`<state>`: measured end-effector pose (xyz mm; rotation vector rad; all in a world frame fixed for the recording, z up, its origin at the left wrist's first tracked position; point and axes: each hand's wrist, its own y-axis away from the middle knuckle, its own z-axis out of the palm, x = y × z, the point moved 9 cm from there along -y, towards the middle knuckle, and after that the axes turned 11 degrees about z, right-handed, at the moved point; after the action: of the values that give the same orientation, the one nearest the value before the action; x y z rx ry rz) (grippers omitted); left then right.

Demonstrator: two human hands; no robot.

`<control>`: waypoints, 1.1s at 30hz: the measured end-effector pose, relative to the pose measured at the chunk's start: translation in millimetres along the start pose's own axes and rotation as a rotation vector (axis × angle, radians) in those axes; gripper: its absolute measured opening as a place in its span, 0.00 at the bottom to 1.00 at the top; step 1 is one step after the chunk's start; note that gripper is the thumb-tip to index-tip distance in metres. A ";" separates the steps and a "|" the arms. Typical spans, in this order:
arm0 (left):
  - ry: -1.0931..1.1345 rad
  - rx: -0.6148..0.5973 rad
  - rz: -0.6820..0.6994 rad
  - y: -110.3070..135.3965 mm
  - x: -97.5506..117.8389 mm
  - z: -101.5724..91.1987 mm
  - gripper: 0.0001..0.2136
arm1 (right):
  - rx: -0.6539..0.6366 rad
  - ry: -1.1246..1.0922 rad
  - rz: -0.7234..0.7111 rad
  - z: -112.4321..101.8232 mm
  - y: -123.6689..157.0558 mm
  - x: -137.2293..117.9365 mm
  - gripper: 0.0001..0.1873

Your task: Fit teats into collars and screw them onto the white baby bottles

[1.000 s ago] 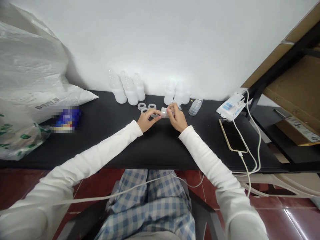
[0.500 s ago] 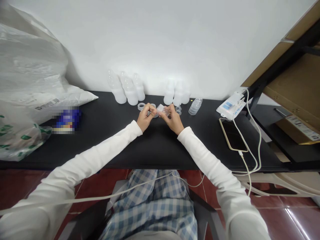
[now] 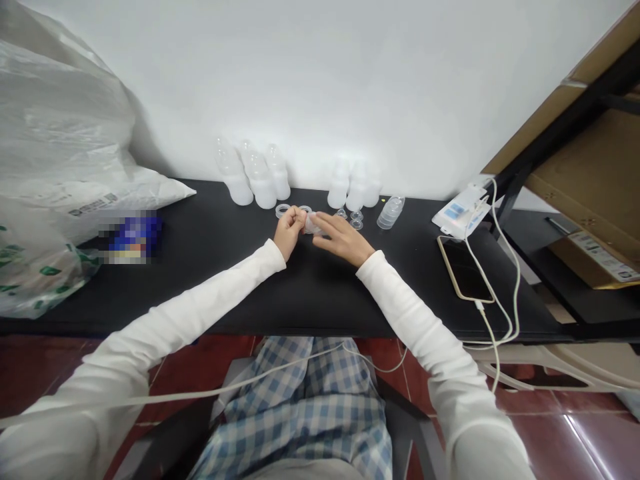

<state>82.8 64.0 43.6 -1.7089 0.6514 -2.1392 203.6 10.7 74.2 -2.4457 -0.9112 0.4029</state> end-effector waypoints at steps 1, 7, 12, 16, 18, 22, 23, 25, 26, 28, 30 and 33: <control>0.017 0.005 -0.032 -0.5 -3.5 -1.0 0.27 | -0.009 0.032 -0.084 -0.1 2.0 -8.8 0.13; 0.035 0.207 -0.135 -3.1 -10.9 -27.8 0.26 | 0.157 0.146 -0.268 -16.7 13.2 -16.7 0.12; 0.031 0.217 -0.150 -4.8 -7.6 -34.9 0.23 | 0.470 0.227 0.227 -56.8 14.2 45.1 0.13; 0.059 0.220 -0.202 -1.1 -11.7 -31.8 0.21 | 0.590 0.351 0.684 -91.7 28.5 97.3 0.26; 0.067 0.220 -0.256 1.5 -17.5 -30.5 0.19 | 0.600 0.388 0.811 -101.9 35.4 115.3 0.29; 0.078 0.213 -0.293 2.7 -22.8 -29.9 0.17 | 0.493 0.392 0.952 -94.0 42.4 144.6 0.28; 0.080 0.210 -0.291 2.5 -22.7 -29.7 0.17 | 0.457 0.389 0.983 -88.4 44.0 150.6 0.27; 0.084 0.204 -0.283 2.2 -22.0 -28.9 0.16 | 0.407 0.385 1.029 -78.7 46.6 159.0 0.27; 0.086 0.197 -0.277 2.1 -21.6 -28.2 0.16 | 0.396 0.382 1.039 -75.3 47.4 161.2 0.27; 0.094 0.178 -0.269 2.0 -21.1 -26.0 0.16 | 0.394 0.378 1.036 -71.8 47.6 161.9 0.27; 0.102 0.162 -0.258 2.0 -20.8 -24.4 0.16 | 0.399 0.376 1.012 -70.4 46.3 159.8 0.28; 0.109 0.146 -0.242 2.1 -20.2 -23.1 0.16 | 0.395 0.364 0.981 -67.3 44.3 156.6 0.29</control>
<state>64.9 76.2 21.7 -1.6745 0.3186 -2.3928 370.6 63.9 90.6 -2.3000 0.5252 0.3813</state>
